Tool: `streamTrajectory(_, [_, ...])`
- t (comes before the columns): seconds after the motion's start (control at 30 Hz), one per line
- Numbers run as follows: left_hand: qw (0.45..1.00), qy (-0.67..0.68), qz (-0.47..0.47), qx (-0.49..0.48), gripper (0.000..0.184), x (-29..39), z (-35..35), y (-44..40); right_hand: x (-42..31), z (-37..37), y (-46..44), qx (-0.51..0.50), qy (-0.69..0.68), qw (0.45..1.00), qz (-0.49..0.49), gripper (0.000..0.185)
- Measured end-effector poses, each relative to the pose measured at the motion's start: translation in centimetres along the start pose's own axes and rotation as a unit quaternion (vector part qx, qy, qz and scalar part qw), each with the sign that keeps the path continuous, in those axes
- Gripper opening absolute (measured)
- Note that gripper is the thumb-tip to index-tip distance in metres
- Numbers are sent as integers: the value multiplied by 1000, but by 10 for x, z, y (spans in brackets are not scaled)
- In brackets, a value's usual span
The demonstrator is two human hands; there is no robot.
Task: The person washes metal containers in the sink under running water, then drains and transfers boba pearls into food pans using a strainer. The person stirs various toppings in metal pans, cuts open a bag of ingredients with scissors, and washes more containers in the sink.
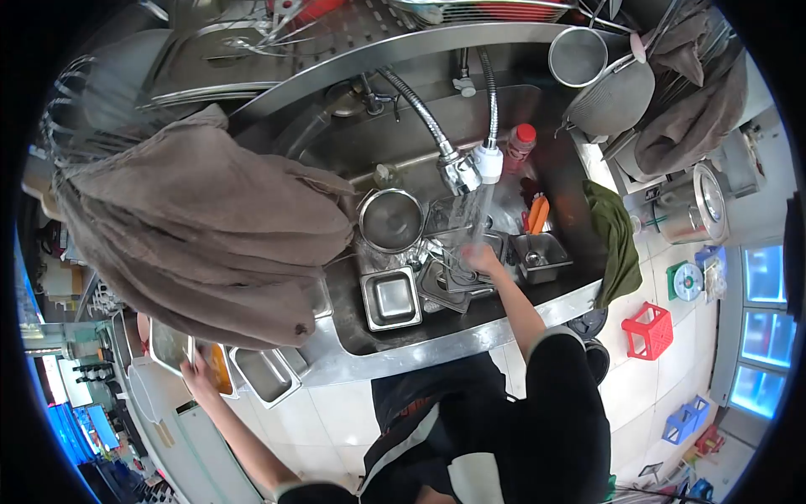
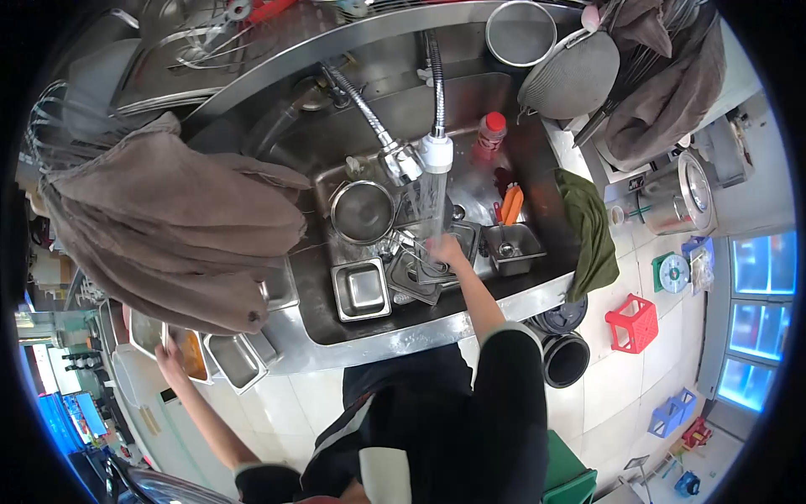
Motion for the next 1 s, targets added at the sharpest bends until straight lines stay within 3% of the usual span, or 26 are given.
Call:
streamTrajectory(0.03, [964, 220, -135, -67, 36, -8, 12, 26, 19, 14, -16, -14, 34, 999, 2, 25])
streamTrajectory(0.07, [739, 595, -316, -5, 34, -12, 23, 61, 35, 1, -17, 10, 43, 994, 99, 24])
streamTrajectory(0.1, [537, 711, -443, 101, 35, -11, 30, 102, 43, -20, -11, 33, 52, 979, 195, 24])
streamTrajectory(0.13, [613, 700, -367, 6, 44, -43, 28, 110, 49, -39, -5, 54, 61, 954, 287, 23])
streamTrajectory(0.17, [513, 742, -433, 2, 47, -22, 38, 150, 54, -56, -5, 104, 55, 949, 294, 23])
streamTrajectory(0.23, [493, 730, -473, -17, 26, 1, 55, 210, 95, -80, -7, 210, 65, 925, 311, 26])
streamTrajectory(0.27, [520, 744, -407, -98, 21, -2, 64, 230, 121, -85, -7, 267, 81, 905, 320, 28])
streamTrajectory(0.3, [546, 751, -330, -172, 16, -4, 71, 252, 137, -88, -8, 254, 85, 900, 343, 27])
streamTrajectory(0.33, [545, 737, -375, -140, 21, 15, 82, 272, 149, -90, -10, 242, 88, 896, 362, 26])
streamTrajectory(0.4, [537, 704, -460, -69, 30, 56, 103, 315, 184, -68, -23, 125, 64, 917, 373, 33])
streamTrajectory(0.47, [557, 667, -489, -76, 35, 79, 121, 340, 260, -27, -45, 276, 122, 909, 288, 30])
streamTrajectory(0.5, [558, 655, -505, -69, 38, 65, 129, 355, 261, -24, -51, 193, 166, 915, 313, 29])
streamTrajectory(0.53, [579, 655, -483, -51, 39, 56, 138, 364, 250, -27, -55, 134, 211, 913, 322, 29])
streamTrajectory(0.6, [571, 666, -478, -50, 37, 43, 154, 380, 221, -39, -64, 61, 289, 901, 318, 27])
streamTrajectory(0.63, [578, 633, -514, -34, 36, 40, 158, 391, 194, -47, -59, 43, 324, 891, 315, 26])
streamTrajectory(0.67, [574, 615, -541, 7, 34, 38, 159, 400, 166, -59, -52, 39, 344, 886, 310, 25])
streamTrajectory(0.73, [572, 643, -508, 38, 30, 26, 166, 403, 117, -89, -30, 76, 315, 900, 290, 23])
streamTrajectory(0.77, [555, 642, -526, 59, 27, 19, 171, 410, 95, -105, -20, 101, 259, 922, 271, 23])
streamTrajectory(0.8, [535, 662, -515, 98, 25, 17, 177, 411, 90, -109, -11, 135, 109, 961, 216, 22])
streamTrajectory(0.87, [481, 680, -545, 96, 24, 10, 188, 421, 63, -124, 11, 175, -202, 959, 97, 22])
streamTrajectory(0.9, [474, 676, -561, 60, 25, 12, 189, 424, 53, -113, 25, 119, -438, 881, 134, 25])
streamTrajectory(0.97, [455, 668, -588, -31, 26, 36, 192, 414, -17, -119, 55, 62, -555, 828, 42, 34])
streamTrajectory(1.0, [465, 639, -605, -97, 32, 51, 185, 413, -48, -114, 66, -13, -682, 731, 4, 40])
Point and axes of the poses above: each hand's wrist, its own y-axis away from the middle knuckle, its own z-axis out of the palm, x = y × z, the point moved 8 cm from there along -y, towards the middle knuckle, and after that the axes turned 1 degree about x, right-handed, at the moved point
